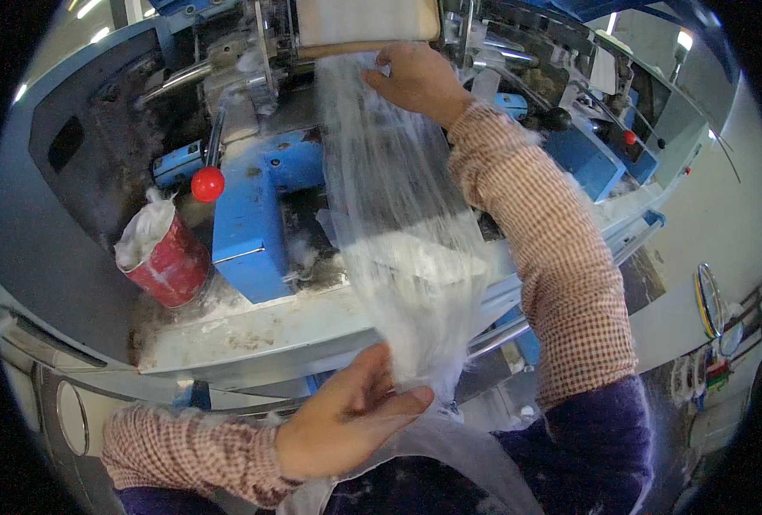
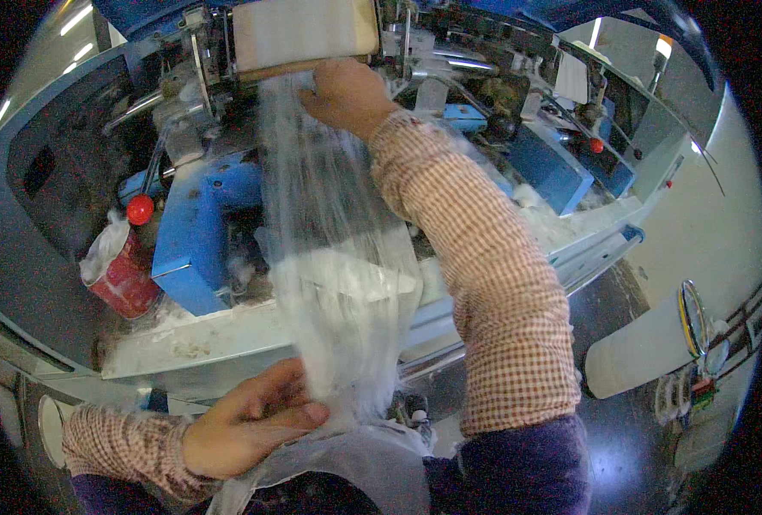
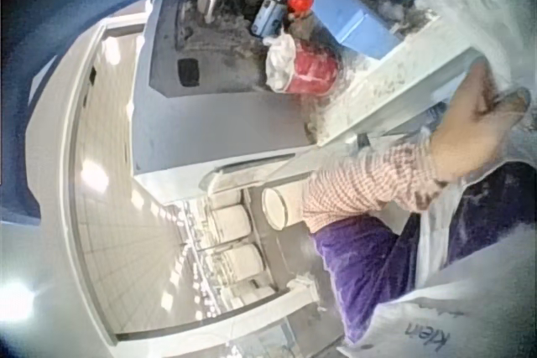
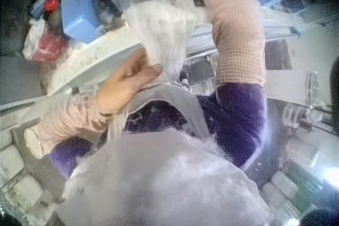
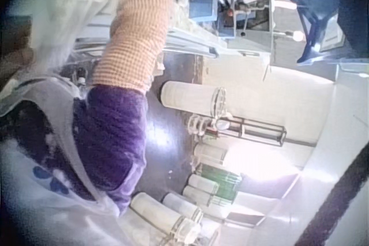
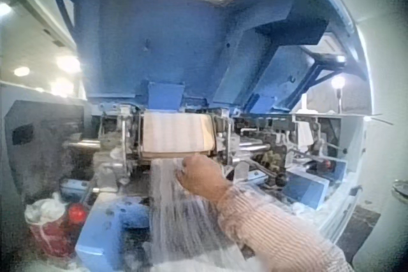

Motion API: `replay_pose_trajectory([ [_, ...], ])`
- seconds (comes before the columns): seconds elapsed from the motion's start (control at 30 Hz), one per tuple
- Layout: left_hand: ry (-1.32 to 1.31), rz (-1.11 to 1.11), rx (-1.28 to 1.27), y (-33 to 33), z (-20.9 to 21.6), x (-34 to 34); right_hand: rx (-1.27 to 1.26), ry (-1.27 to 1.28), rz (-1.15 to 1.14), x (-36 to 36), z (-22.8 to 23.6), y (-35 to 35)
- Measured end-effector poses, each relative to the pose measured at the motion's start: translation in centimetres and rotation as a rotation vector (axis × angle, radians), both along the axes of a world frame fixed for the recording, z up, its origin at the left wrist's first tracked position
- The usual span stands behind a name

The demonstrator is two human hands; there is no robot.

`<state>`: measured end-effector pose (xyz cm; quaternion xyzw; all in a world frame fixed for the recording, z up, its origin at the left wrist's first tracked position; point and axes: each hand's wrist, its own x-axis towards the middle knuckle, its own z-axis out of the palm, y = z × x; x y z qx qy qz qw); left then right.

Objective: The person feeds white fibrous material into a textile processing machine, repeatedly pulling and guiding the material through rollers. The person also removes excess material from the machine and floor, then continues feeding the material through the machine.

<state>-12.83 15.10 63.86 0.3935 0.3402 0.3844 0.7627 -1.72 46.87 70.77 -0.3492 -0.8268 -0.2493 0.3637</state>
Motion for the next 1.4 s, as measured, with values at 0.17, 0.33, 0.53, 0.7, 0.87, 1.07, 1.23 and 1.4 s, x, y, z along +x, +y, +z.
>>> replay_pose_trajectory([
  [0.17,0.215,0.165,0.136,-2.8,3.7,-2.5,-0.192,0.045,-0.153,-2.5,-0.3,3.3],
  [0.33,0.413,0.598,0.451,-1.4,5.0,-4.6,-0.017,0.088,-0.161,-3.1,-0.4,3.6],
  [0.53,0.348,0.539,0.572,5.3,1.7,-3.5,-0.173,-0.146,0.164,4.2,-0.6,-6.3],
  [0.7,0.306,0.528,0.585,11.6,0.2,-3.4,-0.598,-0.482,0.269,10.1,0.4,-17.8],
  [0.87,0.625,0.674,0.490,15.5,-1.4,-2.8,-0.995,-0.545,0.588,12.6,0.6,-19.7],
  [1.07,0.454,0.518,0.319,19.2,-2.4,-3.0,-0.788,0.170,0.323,11.9,-3.0,-13.6],
  [1.23,0.445,0.556,0.248,19.2,-1.4,-1.5,-1.049,0.244,0.036,8.6,-4.8,-10.9],
  [1.4,0.229,0.546,0.186,18.8,1.0,0.5,-1.374,0.428,0.377,5.5,-4.8,-11.6],
])
